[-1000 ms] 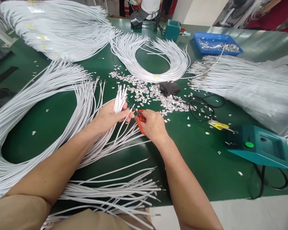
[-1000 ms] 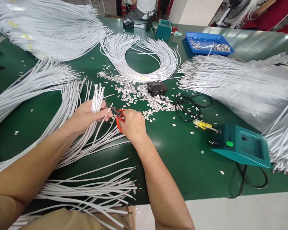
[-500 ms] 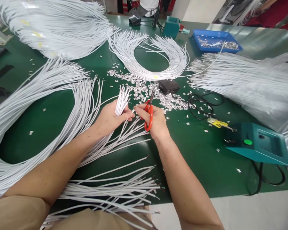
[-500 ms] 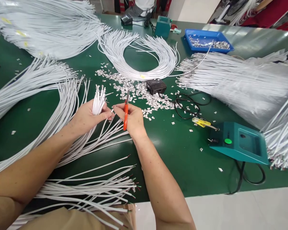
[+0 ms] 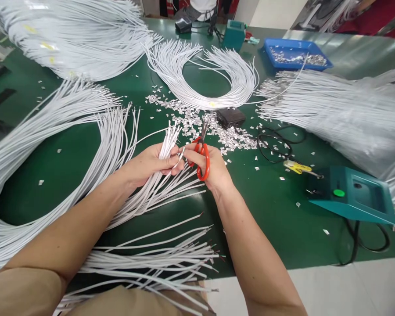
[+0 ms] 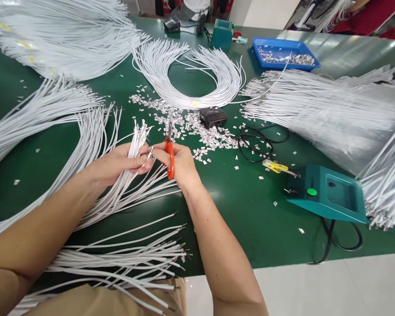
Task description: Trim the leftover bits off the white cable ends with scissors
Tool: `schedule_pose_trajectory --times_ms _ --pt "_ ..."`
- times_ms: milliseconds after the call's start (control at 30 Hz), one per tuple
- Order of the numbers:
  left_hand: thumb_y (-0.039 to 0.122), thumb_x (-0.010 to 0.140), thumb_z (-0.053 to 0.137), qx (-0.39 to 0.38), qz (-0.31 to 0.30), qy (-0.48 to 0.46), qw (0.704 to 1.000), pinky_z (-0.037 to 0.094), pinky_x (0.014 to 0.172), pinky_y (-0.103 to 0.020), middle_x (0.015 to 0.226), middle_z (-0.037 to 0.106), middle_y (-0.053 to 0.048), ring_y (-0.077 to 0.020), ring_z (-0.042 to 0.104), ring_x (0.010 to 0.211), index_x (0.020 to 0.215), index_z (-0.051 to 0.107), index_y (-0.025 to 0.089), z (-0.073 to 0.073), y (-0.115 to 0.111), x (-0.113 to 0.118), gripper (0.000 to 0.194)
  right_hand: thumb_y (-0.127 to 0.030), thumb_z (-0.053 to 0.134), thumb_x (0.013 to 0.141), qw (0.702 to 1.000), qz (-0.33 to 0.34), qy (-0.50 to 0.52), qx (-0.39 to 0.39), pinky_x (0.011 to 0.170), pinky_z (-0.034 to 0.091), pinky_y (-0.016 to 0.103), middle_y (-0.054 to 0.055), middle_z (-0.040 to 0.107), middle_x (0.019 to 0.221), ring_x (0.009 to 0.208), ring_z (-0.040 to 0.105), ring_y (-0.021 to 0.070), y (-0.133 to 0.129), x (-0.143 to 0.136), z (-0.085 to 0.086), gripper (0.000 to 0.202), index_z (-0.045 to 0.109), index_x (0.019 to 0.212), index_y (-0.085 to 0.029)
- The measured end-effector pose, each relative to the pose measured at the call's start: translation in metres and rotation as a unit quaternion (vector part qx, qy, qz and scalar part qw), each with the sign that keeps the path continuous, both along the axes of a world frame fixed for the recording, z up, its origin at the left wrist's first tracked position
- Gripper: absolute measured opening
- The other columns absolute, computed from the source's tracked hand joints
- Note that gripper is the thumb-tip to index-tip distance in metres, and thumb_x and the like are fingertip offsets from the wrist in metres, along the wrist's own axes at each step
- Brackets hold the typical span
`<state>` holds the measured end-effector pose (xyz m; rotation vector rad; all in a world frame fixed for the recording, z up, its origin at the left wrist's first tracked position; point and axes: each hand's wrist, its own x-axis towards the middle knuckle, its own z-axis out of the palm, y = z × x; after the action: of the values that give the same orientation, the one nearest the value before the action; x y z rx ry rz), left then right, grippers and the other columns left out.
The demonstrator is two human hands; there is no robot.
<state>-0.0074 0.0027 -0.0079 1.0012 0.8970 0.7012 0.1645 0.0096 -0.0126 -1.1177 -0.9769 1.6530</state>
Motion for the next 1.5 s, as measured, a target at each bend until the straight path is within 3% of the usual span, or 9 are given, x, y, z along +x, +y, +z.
schedule_pose_trajectory --times_ms 100,267,367,567,733,867,1033,1233,1500 --pt "0.029 0.082 0.071 -0.002 -0.014 -0.003 1.0 0.025 0.046 -0.019 0.061 0.056 0.004 -0.0051 0.045 0.051 0.077 0.041 0.019 -0.001 0.001 -0.001 0.032 -0.032 0.079 0.061 0.999 0.025 -0.024 0.006 0.066 0.04 0.027 -0.004 0.058 0.059 0.06 0.051 0.0099 0.0 0.002 0.001 0.021 0.072 0.073 -0.016" --pt "0.028 0.074 0.079 0.019 0.065 0.08 0.995 0.044 0.061 -0.022 0.07 0.066 0.002 -0.0115 0.063 0.066 0.082 0.045 0.019 -0.002 0.001 -0.001 0.036 -0.038 0.073 0.071 0.994 -0.042 -0.082 0.051 0.064 0.04 0.026 -0.002 0.06 0.064 0.061 0.05 0.0105 0.002 0.005 0.0 0.021 0.074 0.072 -0.017" --pt "0.027 0.069 0.082 0.073 0.1 0.105 0.987 0.048 0.067 -0.025 0.066 0.064 0.005 -0.0126 0.064 0.068 0.082 0.048 0.019 -0.003 0.002 0.001 0.038 -0.042 0.072 0.073 0.993 -0.049 -0.088 0.055 0.064 0.042 0.026 -0.001 0.06 0.062 0.064 0.052 0.0117 0.002 0.006 0.0 0.024 0.072 0.069 -0.018" --pt "0.026 0.076 0.075 0.107 0.117 0.126 0.979 0.049 0.068 -0.027 0.072 0.066 0.003 -0.0149 0.067 0.072 0.081 0.051 0.019 -0.005 0.002 0.002 0.026 -0.03 0.071 0.07 0.991 -0.019 -0.107 0.072 0.072 0.046 0.028 0.0 0.068 0.074 0.071 0.059 0.0135 0.001 0.004 -0.003 0.013 0.073 0.076 -0.018" --pt "0.032 0.078 0.074 0.084 0.088 0.109 0.987 0.052 0.072 -0.029 0.085 0.07 -0.003 -0.0192 0.069 0.088 0.087 0.058 0.018 -0.003 0.001 -0.001 0.023 -0.037 0.067 0.073 0.95 -0.126 -0.264 0.108 0.064 0.042 0.028 -0.001 0.062 0.064 0.063 0.053 0.0133 0.005 0.007 -0.012 0.021 0.069 0.069 -0.016" --pt "0.044 0.08 0.07 0.076 0.081 0.128 0.986 0.054 0.076 -0.031 0.107 0.069 -0.007 -0.023 0.063 0.104 0.098 0.069 0.018 -0.005 0.002 -0.002 0.031 -0.033 0.064 0.076 0.923 -0.19 -0.279 0.186 0.073 0.046 0.029 0.002 0.069 0.082 0.074 0.059 0.0153 0.004 0.006 -0.011 0.018 0.072 0.084 -0.018" --pt "0.04 0.074 0.076 0.101 0.123 0.157 0.975 0.051 0.076 -0.031 0.081 0.068 -0.002 -0.0173 0.063 0.079 0.096 0.07 0.016 -0.007 0.002 -0.001 0.033 -0.032 0.065 0.077 0.957 -0.134 -0.197 0.166 0.077 0.047 0.029 0.001 0.071 0.082 0.076 0.062 0.0148 -0.001 0.001 -0.003 0.017 0.074 0.081 -0.018" --pt "0.031 0.069 0.08 0.085 0.129 0.129 0.979 0.052 0.076 -0.03 0.072 0.066 0.001 -0.0144 0.064 0.07 0.086 0.063 0.017 -0.001 0.0 0.003 0.028 -0.033 0.072 0.075 0.99 -0.058 -0.082 0.096 0.078 0.047 0.027 0.001 0.074 0.086 0.076 0.062 0.0126 0.001 0.007 -0.001 0.017 0.077 0.083 -0.02" --pt "0.031 0.066 0.082 0.089 0.121 0.113 0.982 0.052 0.065 -0.027 0.072 0.063 0.002 -0.0138 0.064 0.066 0.083 0.06 0.016 -0.003 0.0 0.005 0.031 -0.038 0.078 0.069 0.994 0.038 -0.04 0.099 0.079 0.049 0.03 0.001 0.071 0.08 0.076 0.063 0.0145 0.001 0.007 -0.005 0.022 0.074 0.079 -0.019"
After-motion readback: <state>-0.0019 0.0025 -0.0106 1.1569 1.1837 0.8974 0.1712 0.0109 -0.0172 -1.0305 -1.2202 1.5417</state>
